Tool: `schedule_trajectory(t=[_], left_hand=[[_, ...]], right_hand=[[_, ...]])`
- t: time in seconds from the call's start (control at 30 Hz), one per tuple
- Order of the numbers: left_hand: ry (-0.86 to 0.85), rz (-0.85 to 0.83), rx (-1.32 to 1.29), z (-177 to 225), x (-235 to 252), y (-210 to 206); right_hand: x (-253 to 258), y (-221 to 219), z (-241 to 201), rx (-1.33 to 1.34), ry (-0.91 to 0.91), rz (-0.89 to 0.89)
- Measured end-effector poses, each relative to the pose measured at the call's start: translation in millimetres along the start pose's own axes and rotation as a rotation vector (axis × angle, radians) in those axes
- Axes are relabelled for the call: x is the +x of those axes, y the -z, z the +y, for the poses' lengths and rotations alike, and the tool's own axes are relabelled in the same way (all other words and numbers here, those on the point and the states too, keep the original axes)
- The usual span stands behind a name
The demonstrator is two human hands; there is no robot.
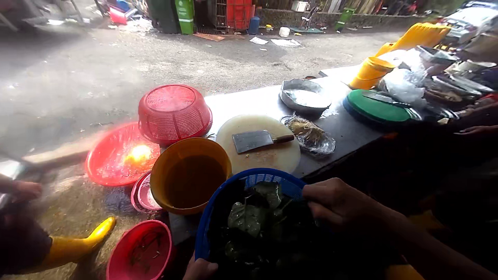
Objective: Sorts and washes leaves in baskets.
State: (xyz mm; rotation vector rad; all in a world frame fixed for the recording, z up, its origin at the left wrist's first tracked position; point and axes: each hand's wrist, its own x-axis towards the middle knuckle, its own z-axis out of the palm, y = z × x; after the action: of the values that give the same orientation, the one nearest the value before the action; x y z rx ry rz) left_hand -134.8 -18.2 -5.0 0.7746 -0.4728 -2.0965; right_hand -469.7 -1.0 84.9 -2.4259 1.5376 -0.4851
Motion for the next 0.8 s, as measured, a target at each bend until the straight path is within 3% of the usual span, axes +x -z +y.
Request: schedule_trajectory(t=[0.3,0.63,0.8], left_hand=[[0.044,-0.089,0.046,-24,10,-27],[0.104,-0.134,0.062,-23,20,-27],[0.134,-0.112,0.074,-21,19,-24]], right_hand=[[-51,14,3,-0.109,-0.079,0.061],[-58,16,-18,-0.379,0.002,0.196],[-59,11,-28,-0.435,-0.051,0.21]])
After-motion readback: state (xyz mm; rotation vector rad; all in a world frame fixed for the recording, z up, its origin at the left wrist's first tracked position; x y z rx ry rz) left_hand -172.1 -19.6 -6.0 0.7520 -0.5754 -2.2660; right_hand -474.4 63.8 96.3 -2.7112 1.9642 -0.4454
